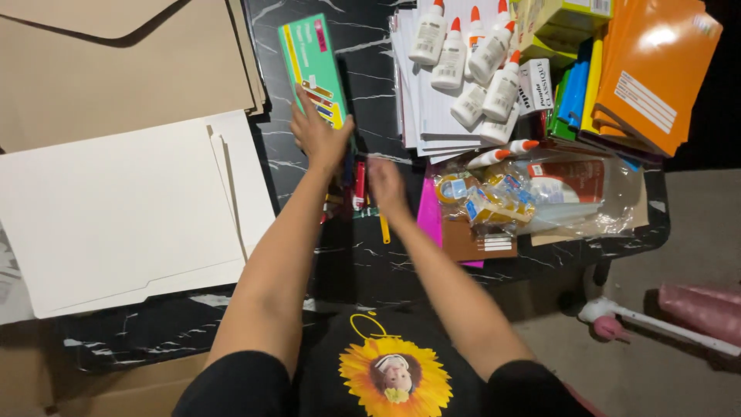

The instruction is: Sorting and organizing colored paper fasteners from a workspace into a box.

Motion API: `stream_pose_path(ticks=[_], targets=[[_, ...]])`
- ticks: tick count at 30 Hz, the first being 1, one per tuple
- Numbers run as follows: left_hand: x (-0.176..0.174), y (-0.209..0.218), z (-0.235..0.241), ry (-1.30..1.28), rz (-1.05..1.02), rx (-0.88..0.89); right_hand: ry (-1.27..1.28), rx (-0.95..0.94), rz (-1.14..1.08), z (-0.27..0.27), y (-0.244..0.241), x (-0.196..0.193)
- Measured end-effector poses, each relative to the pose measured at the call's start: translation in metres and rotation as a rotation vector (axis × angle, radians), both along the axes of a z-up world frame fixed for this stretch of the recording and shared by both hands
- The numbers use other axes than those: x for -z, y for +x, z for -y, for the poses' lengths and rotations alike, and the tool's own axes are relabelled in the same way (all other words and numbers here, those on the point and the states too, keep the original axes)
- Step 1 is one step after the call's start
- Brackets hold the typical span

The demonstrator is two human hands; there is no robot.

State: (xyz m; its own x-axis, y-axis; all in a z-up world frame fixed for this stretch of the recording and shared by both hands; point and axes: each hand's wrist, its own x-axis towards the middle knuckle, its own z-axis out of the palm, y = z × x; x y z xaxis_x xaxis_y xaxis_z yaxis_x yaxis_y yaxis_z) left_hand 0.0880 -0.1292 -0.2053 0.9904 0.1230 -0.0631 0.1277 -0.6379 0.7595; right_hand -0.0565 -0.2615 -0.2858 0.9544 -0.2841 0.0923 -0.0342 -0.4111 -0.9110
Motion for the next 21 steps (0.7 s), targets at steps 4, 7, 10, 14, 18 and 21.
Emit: stream_pose_path(ticks=[4, 7, 10, 14, 18, 21], targets=[[0.022, -0.003, -0.008, -0.133, 0.362, 0.158, 0.651, -0.012, -0.155, 0.017, 0.077, -0.014], [-0.019, 0.0, -0.018, -0.508, 0.297, 0.353, 0.974, -0.16, -0.173, 0.015, 0.115, -0.046], [-0.041, -0.001, -0.031, -0.751, 0.073, 0.456, 1.201, -0.384, -0.293, 0.016, 0.129, -0.055], [-0.03, 0.0, -0.044, -0.674, 0.152, 0.537, 1.075, -0.433, -0.347, 0.02, 0.131, -0.039], [-0.003, -0.008, -0.056, -0.447, 0.153, 0.394, 0.906, -0.397, -0.236, -0.005, 0.132, -0.11], [0.051, -0.03, -0.049, -0.839, -0.003, 0.45, 0.935, -0.463, -0.095, -0.016, 0.135, -0.127]])
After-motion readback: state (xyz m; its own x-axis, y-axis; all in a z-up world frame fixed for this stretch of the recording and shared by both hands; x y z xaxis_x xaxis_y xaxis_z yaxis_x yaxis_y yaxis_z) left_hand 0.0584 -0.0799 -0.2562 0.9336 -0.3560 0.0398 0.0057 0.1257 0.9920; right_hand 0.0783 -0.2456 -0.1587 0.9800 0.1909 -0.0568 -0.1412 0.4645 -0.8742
